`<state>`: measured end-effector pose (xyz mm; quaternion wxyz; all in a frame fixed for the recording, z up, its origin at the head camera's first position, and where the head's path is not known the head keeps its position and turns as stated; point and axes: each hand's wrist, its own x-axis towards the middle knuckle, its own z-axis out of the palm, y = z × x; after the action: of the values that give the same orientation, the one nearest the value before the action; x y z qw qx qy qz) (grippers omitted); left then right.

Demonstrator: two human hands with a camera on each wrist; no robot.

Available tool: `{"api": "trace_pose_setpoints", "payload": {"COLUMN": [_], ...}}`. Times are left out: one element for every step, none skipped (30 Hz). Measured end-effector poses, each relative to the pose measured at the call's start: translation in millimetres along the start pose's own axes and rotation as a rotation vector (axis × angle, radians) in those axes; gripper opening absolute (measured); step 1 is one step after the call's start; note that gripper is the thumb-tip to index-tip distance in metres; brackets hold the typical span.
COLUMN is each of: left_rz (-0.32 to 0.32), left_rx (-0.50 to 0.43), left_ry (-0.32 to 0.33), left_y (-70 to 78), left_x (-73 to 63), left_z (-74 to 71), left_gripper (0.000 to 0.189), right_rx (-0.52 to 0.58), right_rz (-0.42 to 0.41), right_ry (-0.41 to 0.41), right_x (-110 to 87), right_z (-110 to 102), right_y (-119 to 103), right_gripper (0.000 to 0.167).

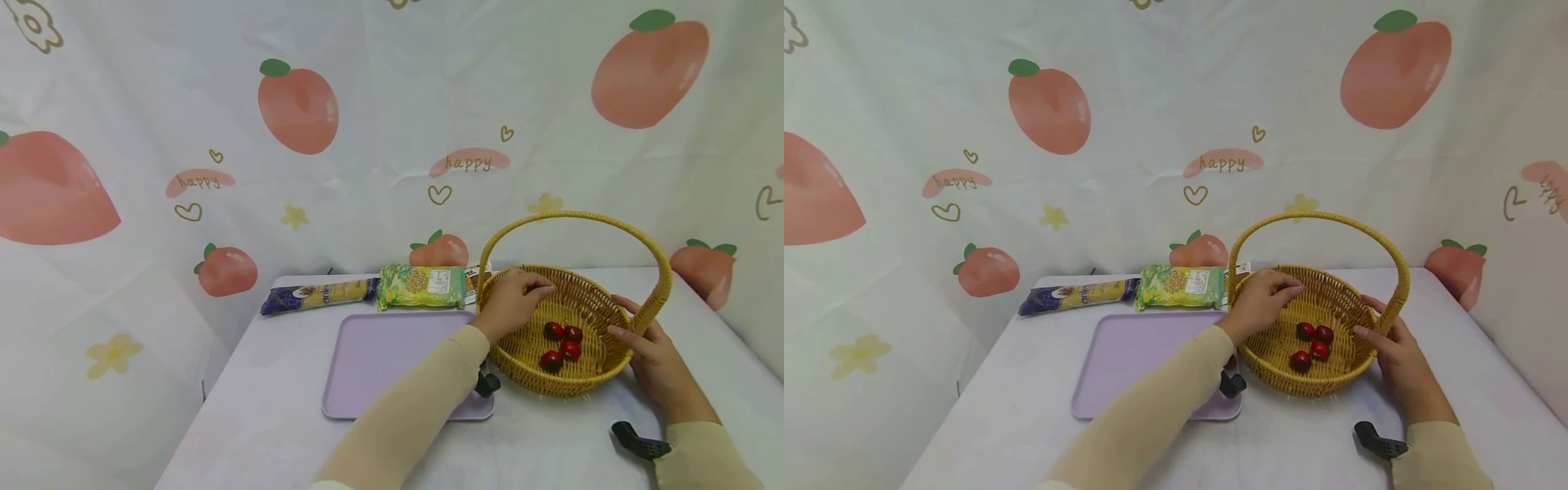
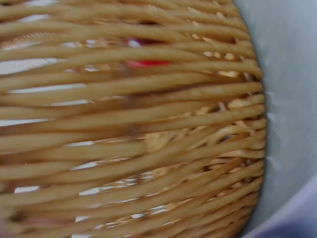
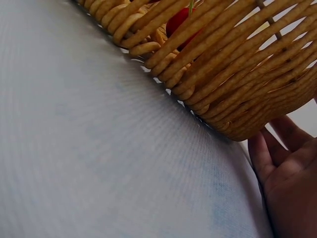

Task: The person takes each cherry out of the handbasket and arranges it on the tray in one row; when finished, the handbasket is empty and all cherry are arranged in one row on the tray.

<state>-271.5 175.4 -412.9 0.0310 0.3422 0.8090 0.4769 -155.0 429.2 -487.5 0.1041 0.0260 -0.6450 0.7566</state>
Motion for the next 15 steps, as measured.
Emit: {"api": "trace_pose_setpoints", "payload": {"left_rz": [0.003, 0.007, 0.008, 0.004, -0.003, -0.010, -0.008, 0.002, 0.015, 0.029, 0.040, 0.056, 0.066, 0.069, 0.071], "left_rx": [-0.014, -0.035, -0.061, -0.096, -0.132, -0.157, -0.167, -0.174, -0.179, -0.187, -0.182, -0.181, -0.189, -0.210, -0.224], "left_ry": [-0.008, -0.019, -0.033, -0.048, -0.061, -0.071, -0.080, -0.086, -0.089, -0.090, -0.088, -0.085, -0.084, -0.082, -0.077], "left_y": [1.7, 3.9, 6.4, 9.7, 12.9, 15.8, 18.0, 19.8, 21.0, 21.4, 20.7, 19.5, 18.0, 16.5, 14.4], "left_x": [-3.1, -5.9, -9.2, -13.3, -17.6, -21.9, -25.9, -29.7, -33.9, -37.8, -41.4, -44.8, -48.6, -52.9, -57.2], "left_z": [-3.1, -6.4, -10.1, -14.0, -18.0, -22.0, -26.1, -30.1, -34.3, -38.3, -42.3, -46.3, -50.6, -54.9, -59.2], "left_gripper": [0.022, 0.021, 0.020, 0.020, 0.021, 0.022, 0.022, 0.023, 0.022, 0.022, 0.021, 0.020, 0.020, 0.019, 0.018], "right_rx": [0.001, 0.001, 0.002, -0.002, 0.000, -0.001, -0.007, -0.012, -0.016, -0.021, -0.022, -0.024, -0.025, -0.022, -0.019], "right_rz": [0.000, 0.002, 0.002, 0.001, 0.000, 0.001, 0.005, 0.008, 0.009, 0.009, 0.008, 0.008, 0.006, 0.002, -0.002], "right_ry": [0.000, -0.001, 0.000, 0.000, -0.001, 0.000, 0.000, 0.002, 0.003, 0.002, 0.001, 0.001, -0.001, -0.004, -0.008], "right_x": [-0.3, -0.6, -0.9, -1.3, -1.4, -1.3, -1.5, -1.6, -1.7, -1.8, -1.6, -1.7, -2.0, -1.9, -2.0], "right_z": [0.5, 0.9, 1.3, 1.7, 1.6, 1.5, 1.5, 1.5, 1.6, 1.7, 1.6, 2.0, 2.3, 2.4, 2.6], "right_y": [0.5, 0.6, 0.6, 0.7, 1.0, 0.9, 0.7, 0.4, 0.3, 0.1, -0.1, -0.4, -0.4, -0.2, 0.1], "right_gripper": [0.060, 0.060, 0.060, 0.060, 0.060, 0.061, 0.061, 0.061, 0.062, 0.062, 0.062, 0.062, 0.062, 0.062, 0.061]}}
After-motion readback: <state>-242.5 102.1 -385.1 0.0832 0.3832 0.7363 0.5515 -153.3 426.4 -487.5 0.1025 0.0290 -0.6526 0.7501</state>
